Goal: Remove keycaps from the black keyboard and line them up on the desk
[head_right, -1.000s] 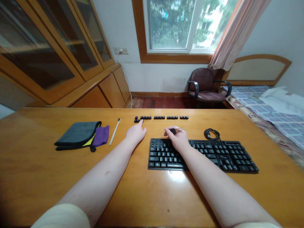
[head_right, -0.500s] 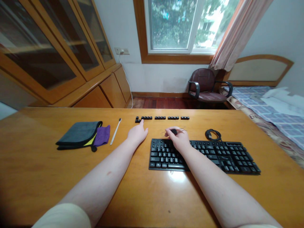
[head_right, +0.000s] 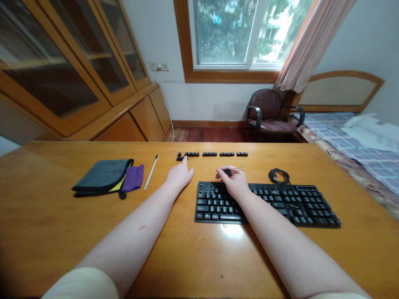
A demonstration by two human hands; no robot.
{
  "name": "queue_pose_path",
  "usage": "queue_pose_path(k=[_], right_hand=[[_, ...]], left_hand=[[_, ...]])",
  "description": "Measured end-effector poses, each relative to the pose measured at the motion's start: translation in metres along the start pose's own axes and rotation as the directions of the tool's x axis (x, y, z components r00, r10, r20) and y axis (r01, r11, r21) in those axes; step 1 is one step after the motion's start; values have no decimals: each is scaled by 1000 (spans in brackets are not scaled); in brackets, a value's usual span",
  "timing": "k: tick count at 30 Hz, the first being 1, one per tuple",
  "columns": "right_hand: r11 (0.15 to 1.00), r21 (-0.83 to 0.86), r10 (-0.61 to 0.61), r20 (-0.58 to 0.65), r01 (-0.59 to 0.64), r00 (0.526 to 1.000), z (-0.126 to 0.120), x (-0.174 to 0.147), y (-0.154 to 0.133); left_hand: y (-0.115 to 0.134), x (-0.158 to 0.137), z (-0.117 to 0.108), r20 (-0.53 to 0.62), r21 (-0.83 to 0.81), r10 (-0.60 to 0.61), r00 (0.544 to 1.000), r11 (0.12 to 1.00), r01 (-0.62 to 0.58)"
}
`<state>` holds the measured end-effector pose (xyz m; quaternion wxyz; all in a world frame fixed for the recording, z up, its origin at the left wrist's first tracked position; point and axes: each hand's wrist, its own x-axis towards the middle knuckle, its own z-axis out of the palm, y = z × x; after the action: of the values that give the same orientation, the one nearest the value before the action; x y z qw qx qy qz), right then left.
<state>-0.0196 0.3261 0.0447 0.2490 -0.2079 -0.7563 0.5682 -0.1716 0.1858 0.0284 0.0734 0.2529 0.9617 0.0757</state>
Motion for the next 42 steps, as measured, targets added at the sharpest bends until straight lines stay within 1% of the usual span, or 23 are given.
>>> queue_pose_path(k=[2,3,5,6,7,8,10,12,13,15,17,20,22,24,26,28,30,31,32,33,37,39,42], right_hand=[[1000,11,-2,-1,2,1000,0,0,2],[1000,21,-8,5,7,1000,0,1,4],[998,57,-29,25,27,999,-1,1,9],[996,77,-39,39,36,998,-1,2,11],[995,90,-48,54,43,997,-2,2,14],[995,89,-52,69,46,996,-3,2,16],[998,37,-55,90,52,994,-5,3,19],[996,-54,-65,120,71,991,-6,3,19],[990,-104,-76,147,92,986,-7,4,19],[969,-200,-101,226,148,969,-7,5,18],[942,-277,-104,301,191,948,-7,6,16],[922,-327,-75,374,207,924,-7,8,14],[909,-340,-75,437,242,896,-7,8,14],[875,-354,-119,504,330,856,-7,7,13],[809,-377,-198,548,451,813,-8,6,13],[723,-396,-285,576,566,766,-9,4,13],[641,-411,-347,598,648,723,-10,2,14],[617,-419,-365,597,666,714,-10,1,15],[610,-429,-377,582,666,720,-10,0,15],[619,-441,-381,556,650,739,-10,-1,16],[701,-478,-341,427,529,838,-7,-2,18],[725,-497,-297,400,477,867,-6,-1,18],[764,-503,-232,371,405,899,-5,0,18]], left_hand=[[0,-1,-1,-21,-15,7,1000,1000,-8],[1,-2,-1,-40,-38,33,999,999,-35],[3,-4,-1,-76,-127,159,984,978,-167],[4,-5,-1,-91,-191,255,963,944,-268],[5,-6,0,-102,-264,364,926,888,-378],[7,-7,0,-107,-340,473,874,809,-479],[10,-10,2,-112,-475,652,750,627,-617],[13,-12,4,-86,-564,762,642,495,-662],[14,-13,5,-63,-589,792,608,462,-663],[14,-13,8,-27,-609,817,577,444,-658],[13,-12,10,-18,-613,820,573,444,-654],[12,-10,11,-17,-622,821,571,438,-649],[12,-9,11,4,-617,808,590,466,-634],[12,-8,12,29,-611,789,614,500,-614],[12,-7,14,40,-616,784,619,507,-602],[12,-5,15,46,-627,795,605,494,-602],[12,-3,16,53,-632,803,594,487,-603],[12,-3,17,57,-632,804,591,487,-602],[12,-2,17,59,-632,804,591,489,-601],[12,-2,17,61,-631,802,594,492,-600],[13,-1,19,58,-611,787,614,514,-602],[13,-1,20,50,-598,786,616,518,-611],[13,-1,20,44,-590,796,604,509,-627]])
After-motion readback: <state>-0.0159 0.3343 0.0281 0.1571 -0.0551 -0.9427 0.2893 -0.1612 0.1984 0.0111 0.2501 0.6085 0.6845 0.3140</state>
